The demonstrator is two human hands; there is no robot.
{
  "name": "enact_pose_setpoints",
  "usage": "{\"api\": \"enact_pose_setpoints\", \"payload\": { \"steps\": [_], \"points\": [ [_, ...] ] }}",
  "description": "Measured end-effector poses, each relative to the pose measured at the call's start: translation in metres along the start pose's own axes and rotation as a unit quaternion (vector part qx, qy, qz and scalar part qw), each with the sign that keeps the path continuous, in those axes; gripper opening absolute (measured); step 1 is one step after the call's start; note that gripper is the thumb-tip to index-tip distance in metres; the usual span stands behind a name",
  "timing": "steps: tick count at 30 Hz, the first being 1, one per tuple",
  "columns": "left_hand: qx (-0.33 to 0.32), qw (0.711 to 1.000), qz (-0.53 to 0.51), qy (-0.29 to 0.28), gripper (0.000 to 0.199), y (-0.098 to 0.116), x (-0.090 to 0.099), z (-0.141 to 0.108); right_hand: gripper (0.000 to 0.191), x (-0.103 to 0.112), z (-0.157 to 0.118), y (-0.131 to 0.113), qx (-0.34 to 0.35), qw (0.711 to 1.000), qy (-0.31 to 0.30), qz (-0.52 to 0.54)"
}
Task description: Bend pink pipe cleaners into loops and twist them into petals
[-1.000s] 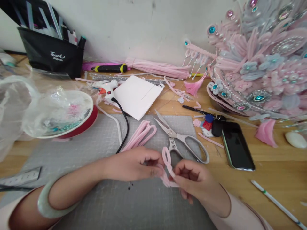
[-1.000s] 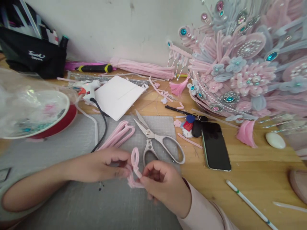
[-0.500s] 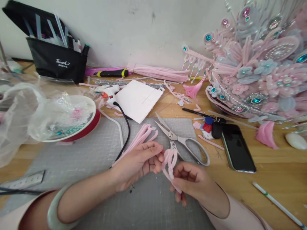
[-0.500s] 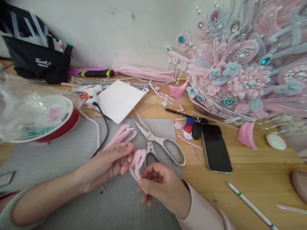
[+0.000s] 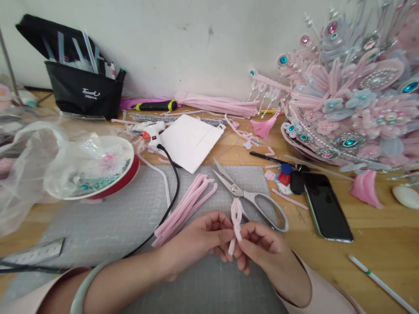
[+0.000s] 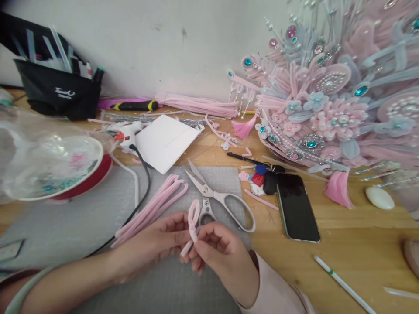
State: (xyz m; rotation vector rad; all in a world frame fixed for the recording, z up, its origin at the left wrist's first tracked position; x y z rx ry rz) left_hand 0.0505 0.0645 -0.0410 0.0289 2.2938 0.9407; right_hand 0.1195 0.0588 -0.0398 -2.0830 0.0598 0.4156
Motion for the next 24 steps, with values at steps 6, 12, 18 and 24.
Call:
{"api": "enact_pose_setpoints", "payload": {
  "steps": [6,12,18,24],
  "points": [
    [-0.025,0.998,0.061,-0.007,0.020,0.001,-0.001,0.006,0.023,-0.001,-0.003,0.001,0.008,0.999,-0.004,-0.035],
    [-0.157,0.957,0.159,0.185,0.016,0.034,0.032,-0.003,0.024,0.008,-0.002,-0.003,0.046,0.977,0.081,-0.190],
    [-0.243,0.901,0.272,0.234,0.018,0.054,0.034,-0.013,0.012,-0.001,0.000,-0.024,0.170,0.840,0.126,-0.499],
    [-0.207,0.915,0.322,0.129,0.010,0.041,0.019,-0.002,0.012,0.002,0.004,-0.045,0.239,0.741,0.185,-0.600]
  ]
}}
Point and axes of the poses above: each hand's wrist, its own z-axis towards the middle knuckle, its own x-axis out of the back of the hand, y = z × x, the point moved 9 cm from there along z, towards the middle knuckle, and after that the axes turned 6 degrees about y, right-handed, at the moved point
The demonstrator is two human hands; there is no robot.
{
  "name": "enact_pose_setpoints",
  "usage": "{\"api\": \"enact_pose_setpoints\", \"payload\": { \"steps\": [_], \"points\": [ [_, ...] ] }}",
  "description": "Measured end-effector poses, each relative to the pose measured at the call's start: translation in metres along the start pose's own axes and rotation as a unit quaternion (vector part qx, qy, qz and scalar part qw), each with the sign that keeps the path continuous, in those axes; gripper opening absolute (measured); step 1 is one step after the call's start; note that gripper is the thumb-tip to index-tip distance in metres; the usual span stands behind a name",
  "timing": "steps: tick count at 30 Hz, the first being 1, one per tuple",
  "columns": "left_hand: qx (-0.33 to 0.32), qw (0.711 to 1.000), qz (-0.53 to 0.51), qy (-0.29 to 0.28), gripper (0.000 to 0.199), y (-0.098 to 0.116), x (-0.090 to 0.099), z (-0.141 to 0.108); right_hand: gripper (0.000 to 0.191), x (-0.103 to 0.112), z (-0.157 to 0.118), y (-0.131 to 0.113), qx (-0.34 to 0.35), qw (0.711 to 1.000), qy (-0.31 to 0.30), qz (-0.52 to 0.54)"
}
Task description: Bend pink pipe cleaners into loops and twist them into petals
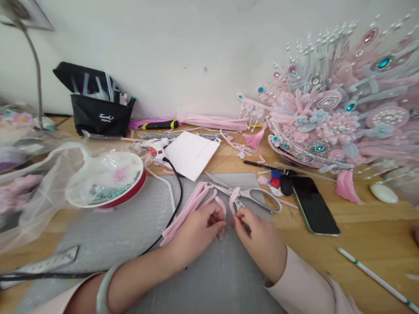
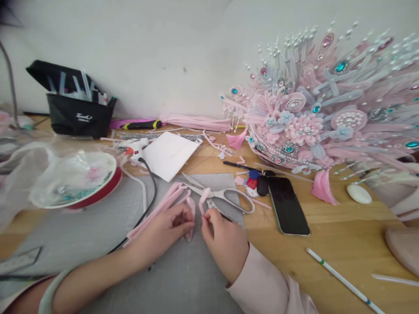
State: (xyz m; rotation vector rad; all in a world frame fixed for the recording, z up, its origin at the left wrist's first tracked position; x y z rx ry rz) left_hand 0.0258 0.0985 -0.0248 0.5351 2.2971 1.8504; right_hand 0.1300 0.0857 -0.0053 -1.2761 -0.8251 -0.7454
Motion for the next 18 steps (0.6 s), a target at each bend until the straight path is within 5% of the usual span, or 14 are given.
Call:
{"api": "enact_pose_setpoints", "payload": {
  "steps": [4,7,10,13,18],
  "points": [
    [-0.054,0.980,0.192,-0.021,0.008,0.015,0.005,-0.007,0.013,0.001,0.002,-0.004,0.026,1.000,0.003,0.000],
    [-0.076,0.915,0.396,0.027,0.029,0.032,0.024,-0.012,0.016,0.003,-0.002,-0.010,0.055,0.998,0.006,0.031],
    [-0.098,0.832,0.541,0.072,0.030,0.045,0.036,-0.010,0.016,0.008,-0.005,-0.012,0.068,0.995,0.024,0.062],
    [-0.093,0.793,0.598,0.064,0.028,0.039,0.037,-0.002,0.018,0.011,-0.006,-0.010,0.061,0.994,0.032,0.080],
    [-0.113,0.781,0.608,0.083,0.025,0.038,0.038,0.003,0.019,0.013,-0.005,-0.006,0.045,0.994,0.032,0.096]
  ]
}}
Point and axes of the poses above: each hand's wrist, its own z-axis towards the middle knuckle, its own x-axis out of the back of the hand, y = z × x, the point moved 9 cm from there along z, towards the middle knuckle, and after that the axes turned 6 degrees about y, right-handed, at the moved point
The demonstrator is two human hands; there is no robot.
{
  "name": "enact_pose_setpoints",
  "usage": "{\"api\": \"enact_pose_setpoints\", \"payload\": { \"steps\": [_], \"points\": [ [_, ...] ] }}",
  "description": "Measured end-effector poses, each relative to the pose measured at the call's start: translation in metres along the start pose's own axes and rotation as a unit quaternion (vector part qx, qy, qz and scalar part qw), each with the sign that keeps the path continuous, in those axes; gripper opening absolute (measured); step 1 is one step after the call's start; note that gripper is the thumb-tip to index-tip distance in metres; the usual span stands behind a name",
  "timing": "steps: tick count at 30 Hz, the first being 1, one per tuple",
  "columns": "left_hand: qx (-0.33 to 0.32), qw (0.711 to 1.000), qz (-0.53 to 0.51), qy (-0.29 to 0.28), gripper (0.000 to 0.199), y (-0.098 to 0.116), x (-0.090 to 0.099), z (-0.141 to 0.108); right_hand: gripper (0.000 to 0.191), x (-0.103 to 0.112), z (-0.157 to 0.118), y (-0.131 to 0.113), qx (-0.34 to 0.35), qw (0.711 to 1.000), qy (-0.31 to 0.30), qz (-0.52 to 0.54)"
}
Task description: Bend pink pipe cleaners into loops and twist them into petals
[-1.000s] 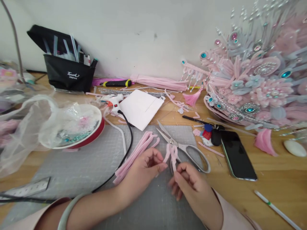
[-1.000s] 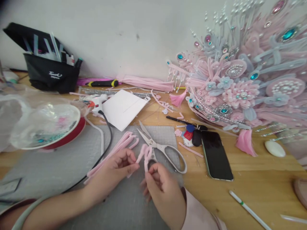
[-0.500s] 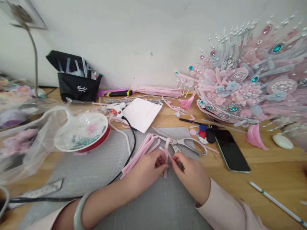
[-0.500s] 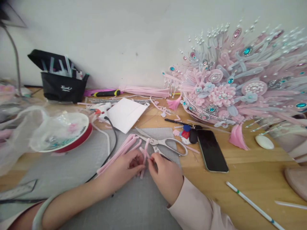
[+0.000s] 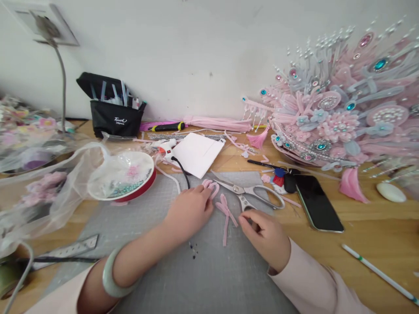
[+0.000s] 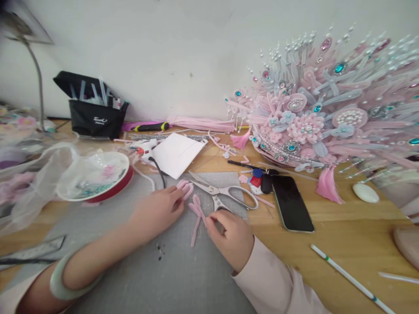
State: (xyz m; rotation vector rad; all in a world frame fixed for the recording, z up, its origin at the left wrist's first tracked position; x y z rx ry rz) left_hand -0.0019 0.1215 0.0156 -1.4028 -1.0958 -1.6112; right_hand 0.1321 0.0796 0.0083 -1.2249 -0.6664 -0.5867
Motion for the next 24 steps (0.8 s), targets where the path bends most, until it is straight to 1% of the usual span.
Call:
{"api": "enact_pose_setpoints", "payload": {
  "steps": [3,6,11,17,22,24],
  "points": [
    [-0.001,1.000,-0.012,0.003,0.026,0.000,0.004,0.000,0.018,0.000,0.001,0.001,-0.002,1.000,0.002,0.017],
    [-0.022,1.000,-0.011,0.008,0.028,0.004,0.007,0.000,0.020,0.000,0.002,0.001,-0.001,1.000,0.002,0.028],
    [-0.045,0.998,-0.041,0.020,0.031,0.009,0.004,0.000,0.021,0.000,0.003,0.002,-0.009,0.999,0.000,0.035],
    [-0.036,0.996,-0.076,0.020,0.026,0.008,-0.005,0.001,0.022,0.000,0.003,0.001,0.000,0.999,0.002,0.032],
    [-0.008,0.997,-0.072,0.039,0.020,0.006,0.002,0.001,0.022,-0.001,0.004,0.002,0.004,1.000,0.002,0.030],
    [0.002,0.997,-0.074,0.037,0.020,0.005,0.002,0.001,0.021,-0.001,0.005,0.002,0.006,0.999,-0.002,0.033]
  ]
}}
Point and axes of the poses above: each hand's wrist, its own z-axis towards the middle knuckle, its own x-axis out of the back of the hand, y = z × x, the point moved 9 cm from there along z, towards the middle knuckle, and after that the axes turned 6 degrees about y, right-handed, at the moved point
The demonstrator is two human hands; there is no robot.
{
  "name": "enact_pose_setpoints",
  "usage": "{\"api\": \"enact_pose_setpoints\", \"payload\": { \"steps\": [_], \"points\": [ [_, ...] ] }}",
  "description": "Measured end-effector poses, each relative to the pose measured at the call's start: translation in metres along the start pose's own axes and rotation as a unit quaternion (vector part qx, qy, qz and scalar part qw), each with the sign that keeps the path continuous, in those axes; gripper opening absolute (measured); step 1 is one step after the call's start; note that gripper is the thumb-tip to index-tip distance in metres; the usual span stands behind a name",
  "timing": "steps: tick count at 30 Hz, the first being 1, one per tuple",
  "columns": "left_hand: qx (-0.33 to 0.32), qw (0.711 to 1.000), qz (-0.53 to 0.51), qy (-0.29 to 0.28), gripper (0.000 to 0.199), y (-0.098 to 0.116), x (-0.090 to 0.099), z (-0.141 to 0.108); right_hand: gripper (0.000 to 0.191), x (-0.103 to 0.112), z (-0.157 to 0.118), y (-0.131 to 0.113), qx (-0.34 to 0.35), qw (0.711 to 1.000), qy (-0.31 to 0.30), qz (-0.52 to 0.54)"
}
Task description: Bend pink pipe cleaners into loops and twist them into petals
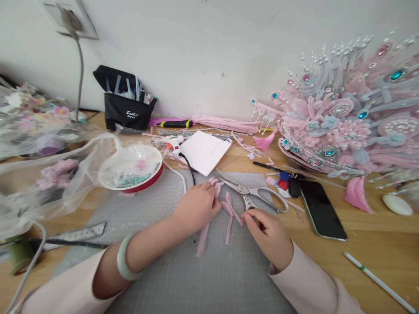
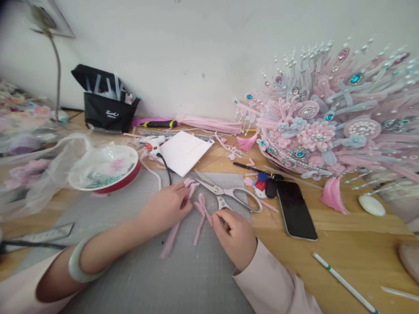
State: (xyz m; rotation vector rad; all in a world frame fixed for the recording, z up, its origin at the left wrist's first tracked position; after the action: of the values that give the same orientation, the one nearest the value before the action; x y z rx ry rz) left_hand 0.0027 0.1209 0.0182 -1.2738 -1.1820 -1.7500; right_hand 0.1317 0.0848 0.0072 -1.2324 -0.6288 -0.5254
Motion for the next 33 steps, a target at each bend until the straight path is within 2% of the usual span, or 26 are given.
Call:
{"api": "enact_pose_setpoints", "payload": {
  "steps": [7,9,11,14,17,21,24,26,29,33],
  "points": [
    [0.019,0.999,-0.032,-0.007,0.024,-0.008,-0.001,0.002,0.021,-0.001,0.000,0.002,-0.016,1.000,-0.006,0.009],
    [0.018,0.998,-0.051,-0.013,0.027,-0.005,0.001,0.001,0.018,-0.002,-0.001,0.004,-0.039,0.998,0.000,0.043],
    [0.014,0.992,-0.121,-0.012,0.031,0.003,0.004,-0.003,0.019,-0.003,-0.001,0.008,-0.092,0.988,0.013,0.121],
    [0.011,0.949,-0.316,-0.003,0.030,0.020,0.006,-0.013,0.030,-0.014,-0.002,0.012,-0.180,0.936,0.029,0.300],
    [0.024,0.898,-0.437,-0.045,0.029,0.034,-0.007,-0.023,0.031,-0.021,0.002,0.008,-0.214,0.881,0.062,0.416],
    [0.076,0.867,-0.492,-0.020,0.029,0.026,-0.019,-0.023,0.027,-0.028,0.005,0.010,-0.277,0.820,0.117,0.486],
    [0.085,0.856,-0.510,-0.015,0.028,0.022,-0.023,-0.019,0.024,-0.038,0.003,0.009,-0.304,0.780,0.099,0.538],
    [0.079,0.854,-0.514,-0.030,0.029,0.024,-0.025,-0.018,0.025,-0.039,0.000,0.011,-0.299,0.782,0.083,0.541],
    [0.072,0.857,-0.508,-0.058,0.031,0.025,-0.030,-0.020,0.023,-0.038,-0.009,0.021,-0.298,0.805,0.073,0.507],
    [0.083,0.860,-0.499,-0.063,0.028,0.020,-0.033,-0.025,0.018,-0.037,-0.021,0.026,-0.290,0.835,0.054,0.465]
  ]
}}
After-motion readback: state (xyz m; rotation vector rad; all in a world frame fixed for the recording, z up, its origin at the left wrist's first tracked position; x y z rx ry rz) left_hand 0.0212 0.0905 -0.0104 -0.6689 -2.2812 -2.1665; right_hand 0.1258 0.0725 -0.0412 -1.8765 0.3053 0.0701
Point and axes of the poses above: each hand's wrist, its own z-axis towards the middle knuckle, its own x-axis out of the back of the hand, y = z × x, the point moved 9 cm from there along z, towards the middle knuckle, and after that the axes turned 6 degrees about y, right-handed, at the moved point
